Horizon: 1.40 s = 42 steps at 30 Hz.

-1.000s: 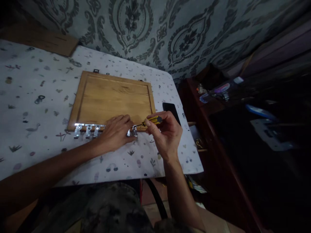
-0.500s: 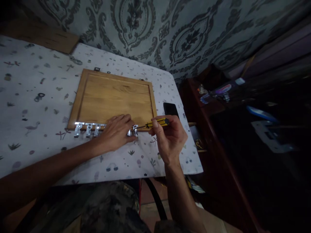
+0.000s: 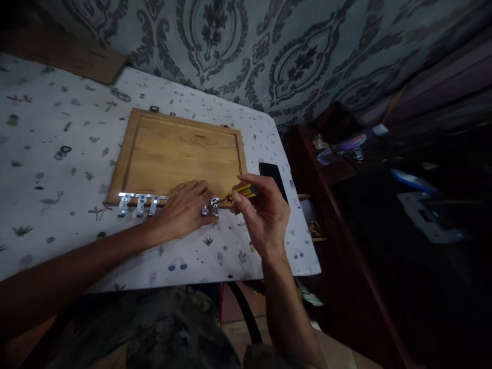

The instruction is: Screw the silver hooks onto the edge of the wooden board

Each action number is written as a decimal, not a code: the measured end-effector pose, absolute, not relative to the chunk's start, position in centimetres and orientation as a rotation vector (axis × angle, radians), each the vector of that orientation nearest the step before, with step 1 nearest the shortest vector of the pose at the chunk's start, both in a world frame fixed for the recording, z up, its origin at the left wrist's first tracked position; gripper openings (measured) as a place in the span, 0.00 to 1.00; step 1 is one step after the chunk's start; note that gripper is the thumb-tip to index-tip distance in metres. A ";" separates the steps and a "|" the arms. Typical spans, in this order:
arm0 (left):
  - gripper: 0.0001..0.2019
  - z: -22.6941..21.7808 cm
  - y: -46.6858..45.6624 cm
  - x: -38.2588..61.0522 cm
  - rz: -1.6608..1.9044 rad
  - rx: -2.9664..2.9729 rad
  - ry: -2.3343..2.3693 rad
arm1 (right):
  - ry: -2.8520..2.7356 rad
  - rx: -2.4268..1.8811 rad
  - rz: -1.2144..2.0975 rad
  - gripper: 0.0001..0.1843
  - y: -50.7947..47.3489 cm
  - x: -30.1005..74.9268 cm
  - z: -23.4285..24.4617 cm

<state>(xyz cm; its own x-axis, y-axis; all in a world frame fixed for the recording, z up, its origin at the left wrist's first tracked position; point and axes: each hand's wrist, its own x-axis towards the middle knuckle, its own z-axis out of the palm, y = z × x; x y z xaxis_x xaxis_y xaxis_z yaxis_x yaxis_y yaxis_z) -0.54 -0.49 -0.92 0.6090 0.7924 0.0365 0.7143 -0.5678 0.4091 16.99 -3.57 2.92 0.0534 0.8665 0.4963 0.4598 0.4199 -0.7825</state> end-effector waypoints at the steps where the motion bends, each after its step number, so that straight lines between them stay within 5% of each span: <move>1: 0.18 -0.9 -0.5 -0.5 0.307 2.478 1.213 | -1.597 -1.184 0.482 0.13 -3.5 17.0 3.0; 42: 0.18 -1.5 -0.5 -0.6 0.346 2.511 1.211 | -1.444 -1.216 0.415 0.11 -3.8 17.0 2.7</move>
<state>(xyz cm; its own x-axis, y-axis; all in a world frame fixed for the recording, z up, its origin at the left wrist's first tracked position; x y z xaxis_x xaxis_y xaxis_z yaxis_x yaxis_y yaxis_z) -0.56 -0.48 -1.45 0.6092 0.7896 0.0737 0.7091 -0.5840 0.3951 17.05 -3.77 2.70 0.1818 0.8371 0.5159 0.4359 0.4017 -0.8054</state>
